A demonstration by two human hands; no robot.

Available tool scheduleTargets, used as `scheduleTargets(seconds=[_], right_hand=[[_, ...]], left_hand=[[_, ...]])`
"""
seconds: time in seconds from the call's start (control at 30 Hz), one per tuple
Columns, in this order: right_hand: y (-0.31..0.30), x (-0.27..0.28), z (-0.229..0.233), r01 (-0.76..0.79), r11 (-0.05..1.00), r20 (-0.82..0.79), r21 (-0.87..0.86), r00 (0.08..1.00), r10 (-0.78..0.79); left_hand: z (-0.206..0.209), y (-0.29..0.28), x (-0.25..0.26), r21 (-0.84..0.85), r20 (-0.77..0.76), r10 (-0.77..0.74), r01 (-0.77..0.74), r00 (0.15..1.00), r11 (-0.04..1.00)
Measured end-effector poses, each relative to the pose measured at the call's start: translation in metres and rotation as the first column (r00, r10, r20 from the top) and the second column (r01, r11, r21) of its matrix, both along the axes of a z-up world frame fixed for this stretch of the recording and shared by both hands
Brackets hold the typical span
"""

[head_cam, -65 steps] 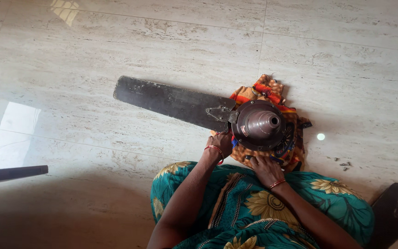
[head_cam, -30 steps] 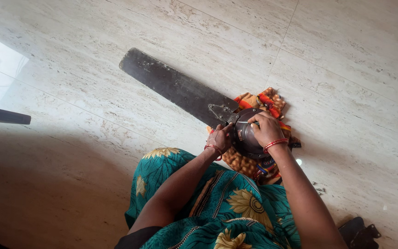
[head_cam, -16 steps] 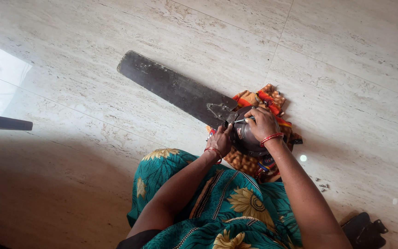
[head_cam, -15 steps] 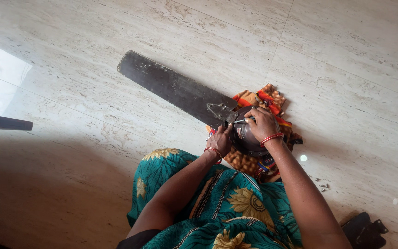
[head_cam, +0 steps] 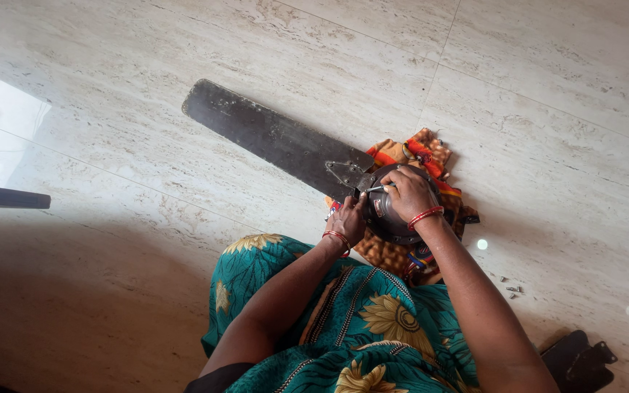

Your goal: The person sits on the floor and attaches fan blades to the motor housing using a screwdriver. They align each blade, insert screws, and tighten them to secure the blades to the central hub.

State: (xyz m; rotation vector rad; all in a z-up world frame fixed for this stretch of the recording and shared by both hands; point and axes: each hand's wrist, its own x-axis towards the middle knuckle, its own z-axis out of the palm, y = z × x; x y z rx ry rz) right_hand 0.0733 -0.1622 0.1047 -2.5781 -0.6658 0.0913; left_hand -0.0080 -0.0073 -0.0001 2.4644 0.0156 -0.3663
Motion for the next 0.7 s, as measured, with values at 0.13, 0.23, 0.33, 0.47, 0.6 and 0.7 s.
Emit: scheduleTargets(seconds=[0.13, 0.23, 0.33, 0.47, 0.6, 0.7], right_hand=[[0.006, 0.004, -0.005, -0.057, 0.997, 0.017, -0.058, 0.998, 0.058], [0.013, 0.008, -0.004, -0.120, 0.973, -0.034, -0.198, 0.993, 0.115], [0.024, 0.008, -0.001, -0.214, 0.897, -0.049, -0.387, 0.976, 0.212], [0.042, 0.015, 0.005, -0.320, 0.799, -0.063, -0.510, 0.940, 0.336], [0.053, 0.025, 0.012, -0.333, 0.745, -0.051, -0.578, 0.926, 0.374], [0.059, 0.028, 0.016, -0.309, 0.696, -0.110, -0.649, 0.942, 0.316]], left_hand=[[0.002, 0.000, 0.000, 0.004, 0.013, 0.015, -0.015, 1.000, 1.000], [0.001, -0.001, 0.001, 0.004, 0.026, 0.019, -0.020, 0.999, 1.000], [0.000, -0.002, 0.000, 0.001, 0.034, 0.022, -0.022, 0.999, 1.000], [-0.001, -0.001, 0.000, -0.007, 0.076, 0.014, -0.014, 0.997, 1.000], [-0.002, -0.001, 0.001, 0.005, 0.016, -0.015, 0.015, 1.000, 1.000], [-0.002, 0.000, 0.001, 0.011, 0.014, -0.025, 0.025, 1.000, 1.000]])
